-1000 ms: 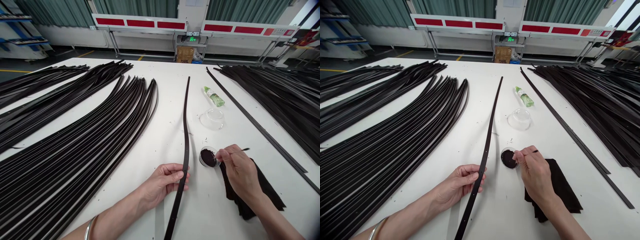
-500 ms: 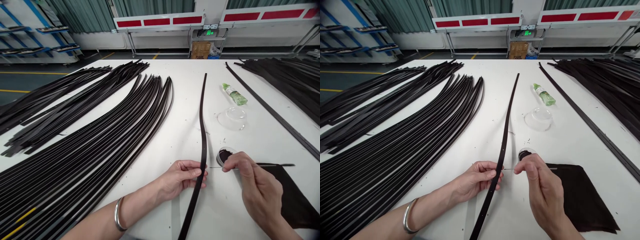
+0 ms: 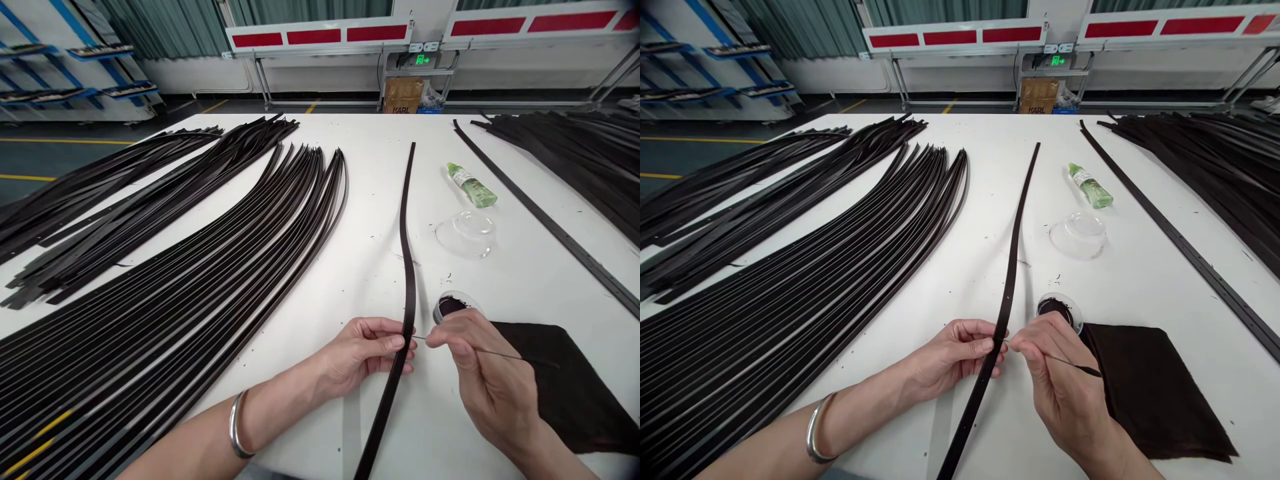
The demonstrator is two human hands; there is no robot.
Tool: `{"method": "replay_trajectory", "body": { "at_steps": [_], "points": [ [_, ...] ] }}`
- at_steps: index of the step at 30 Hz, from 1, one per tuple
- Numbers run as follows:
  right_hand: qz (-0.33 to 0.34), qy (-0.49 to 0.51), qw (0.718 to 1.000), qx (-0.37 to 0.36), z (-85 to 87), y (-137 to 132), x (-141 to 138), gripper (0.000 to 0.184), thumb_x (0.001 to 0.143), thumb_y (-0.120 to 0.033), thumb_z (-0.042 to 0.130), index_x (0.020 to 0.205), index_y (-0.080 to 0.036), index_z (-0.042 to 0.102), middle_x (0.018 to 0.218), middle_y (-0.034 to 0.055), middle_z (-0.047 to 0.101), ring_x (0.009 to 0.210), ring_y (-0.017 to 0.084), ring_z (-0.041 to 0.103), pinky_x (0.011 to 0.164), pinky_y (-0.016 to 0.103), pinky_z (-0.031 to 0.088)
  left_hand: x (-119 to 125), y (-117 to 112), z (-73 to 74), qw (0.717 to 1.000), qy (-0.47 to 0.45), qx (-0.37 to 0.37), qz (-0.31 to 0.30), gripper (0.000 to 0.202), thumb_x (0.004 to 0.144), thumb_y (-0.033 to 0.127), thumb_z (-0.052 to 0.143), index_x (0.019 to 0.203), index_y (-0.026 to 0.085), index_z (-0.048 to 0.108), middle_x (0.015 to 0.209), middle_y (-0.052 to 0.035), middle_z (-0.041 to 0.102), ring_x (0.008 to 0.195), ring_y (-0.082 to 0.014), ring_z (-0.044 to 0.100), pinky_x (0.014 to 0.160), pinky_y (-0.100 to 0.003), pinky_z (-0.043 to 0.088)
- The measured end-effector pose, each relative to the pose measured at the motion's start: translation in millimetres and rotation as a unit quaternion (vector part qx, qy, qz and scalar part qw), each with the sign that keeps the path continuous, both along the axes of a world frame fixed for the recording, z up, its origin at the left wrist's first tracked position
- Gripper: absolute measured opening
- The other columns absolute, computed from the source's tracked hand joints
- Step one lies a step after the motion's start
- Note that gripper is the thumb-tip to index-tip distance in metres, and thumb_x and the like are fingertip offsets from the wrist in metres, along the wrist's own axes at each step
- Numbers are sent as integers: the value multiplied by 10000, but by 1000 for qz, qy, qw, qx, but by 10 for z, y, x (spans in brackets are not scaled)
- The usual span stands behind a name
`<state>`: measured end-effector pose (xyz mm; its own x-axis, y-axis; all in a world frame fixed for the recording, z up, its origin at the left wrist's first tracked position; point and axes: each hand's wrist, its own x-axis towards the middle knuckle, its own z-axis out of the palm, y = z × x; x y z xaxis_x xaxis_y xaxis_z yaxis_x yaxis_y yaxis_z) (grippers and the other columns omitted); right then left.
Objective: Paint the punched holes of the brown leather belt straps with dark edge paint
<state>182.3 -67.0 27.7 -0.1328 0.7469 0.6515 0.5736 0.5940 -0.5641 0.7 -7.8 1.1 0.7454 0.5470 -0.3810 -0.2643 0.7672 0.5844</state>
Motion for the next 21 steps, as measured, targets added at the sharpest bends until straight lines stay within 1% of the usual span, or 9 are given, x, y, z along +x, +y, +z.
{"method": "replay_trajectory", "body": {
  "at_steps": [7, 11, 15, 18, 21],
  "points": [
    [3, 3, 1000, 19, 6, 19, -36, 262, 864, 56, 468, 952, -165, 579, 817, 31, 668, 779, 156, 578, 712, 337, 477, -5, -3, -11, 1000, 0, 7, -3, 257, 769, 212, 787, 997, 108, 730, 898, -88, 700, 794, -136, 659, 749, -286, 581],
    [-5, -9, 1000, 10, 17, 18, -48, 265, 878, 48, 458, 964, -171, 579, 802, 35, 658, 790, 161, 578, 708, 338, 478, -9, -2, -11, 1000, 1, 3, -4, 258, 766, 213, 791, 994, 109, 731, 896, -86, 701, 802, -138, 660, 750, -285, 583],
    [4, -18, 999, 32, 18, 26, -59, 271, 876, 52, 457, 971, -175, 570, 799, 33, 656, 773, 159, 577, 689, 339, 482, -11, -8, -18, 1000, 2, 7, -2, 241, 772, 220, 786, 982, 113, 735, 913, -83, 704, 797, -133, 662, 758, -283, 582],
    [-3, -19, 1000, 21, 8, 24, -60, 270, 880, 54, 447, 976, -169, 565, 796, 35, 654, 792, 156, 569, 690, 333, 481, -7, -9, -27, 1000, -2, 5, 0, 252, 771, 214, 786, 997, 114, 732, 912, -85, 706, 802, -137, 662, 754, -289, 583],
    [12, -20, 999, 30, 1, 22, -61, 269, 876, 66, 438, 986, -149, 558, 797, 45, 650, 791, 151, 564, 698, 334, 485, 1, -7, -32, 1000, -6, 3, 5, 252, 765, 207, 790, 993, 115, 733, 898, -82, 709, 781, -137, 665, 740, -290, 583]
  ]
}}
